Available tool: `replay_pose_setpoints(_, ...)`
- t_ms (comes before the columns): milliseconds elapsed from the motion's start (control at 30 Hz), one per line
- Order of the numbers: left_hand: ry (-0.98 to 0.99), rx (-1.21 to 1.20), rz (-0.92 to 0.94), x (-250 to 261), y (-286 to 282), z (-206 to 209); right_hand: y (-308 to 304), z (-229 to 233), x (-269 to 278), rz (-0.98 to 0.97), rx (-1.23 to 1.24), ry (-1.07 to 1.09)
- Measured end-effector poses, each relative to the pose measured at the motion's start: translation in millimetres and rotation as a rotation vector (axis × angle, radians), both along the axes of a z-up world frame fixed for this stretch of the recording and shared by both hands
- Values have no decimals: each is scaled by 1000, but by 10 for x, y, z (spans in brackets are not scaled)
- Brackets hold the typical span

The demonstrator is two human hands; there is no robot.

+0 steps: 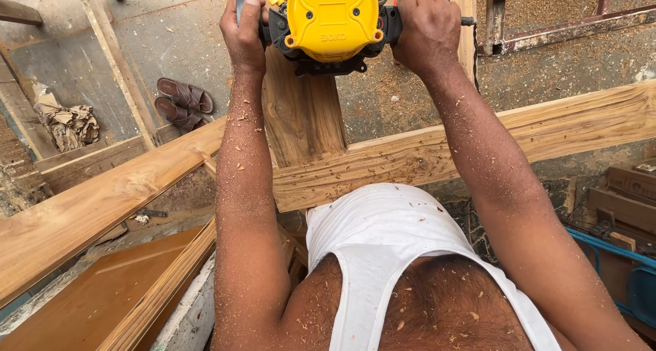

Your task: The person uses a handheld router to cut grooves and shape the edges of various wooden frame components.

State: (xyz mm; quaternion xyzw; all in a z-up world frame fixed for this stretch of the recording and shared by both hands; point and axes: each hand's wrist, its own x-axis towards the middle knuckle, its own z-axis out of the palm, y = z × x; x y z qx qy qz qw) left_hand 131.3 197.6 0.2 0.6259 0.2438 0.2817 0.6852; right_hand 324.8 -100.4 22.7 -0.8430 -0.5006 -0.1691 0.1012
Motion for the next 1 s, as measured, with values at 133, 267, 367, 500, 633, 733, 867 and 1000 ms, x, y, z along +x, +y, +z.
replay_pose_setpoints(133,-10,-29,9,-14,-12,33,27,12,-64,-34,-2,46)
replay_pose_setpoints(267,20,-36,41,54,-20,80,29,124,-93,-47,43,65)
replay_pose_setpoints(367,26,12,38,57,-21,69,28,142,-96,-54,26,93)
replay_pose_setpoints(500,28,-18,36,102,-44,78,-2,129,-61,-68,-26,103)
replay_pose_setpoints(633,36,-26,29,197,-132,84,-81,110,6,-76,-31,78)
replay_pose_setpoints(733,43,-18,21,304,-196,66,-177,99,86,-70,-30,49)
replay_pose_setpoints(867,77,1,19,434,-299,27,-313,70,170,-65,-15,57)
replay_pose_setpoints(1000,65,-48,4,586,-368,-39,-444,37,240,-97,-49,15)
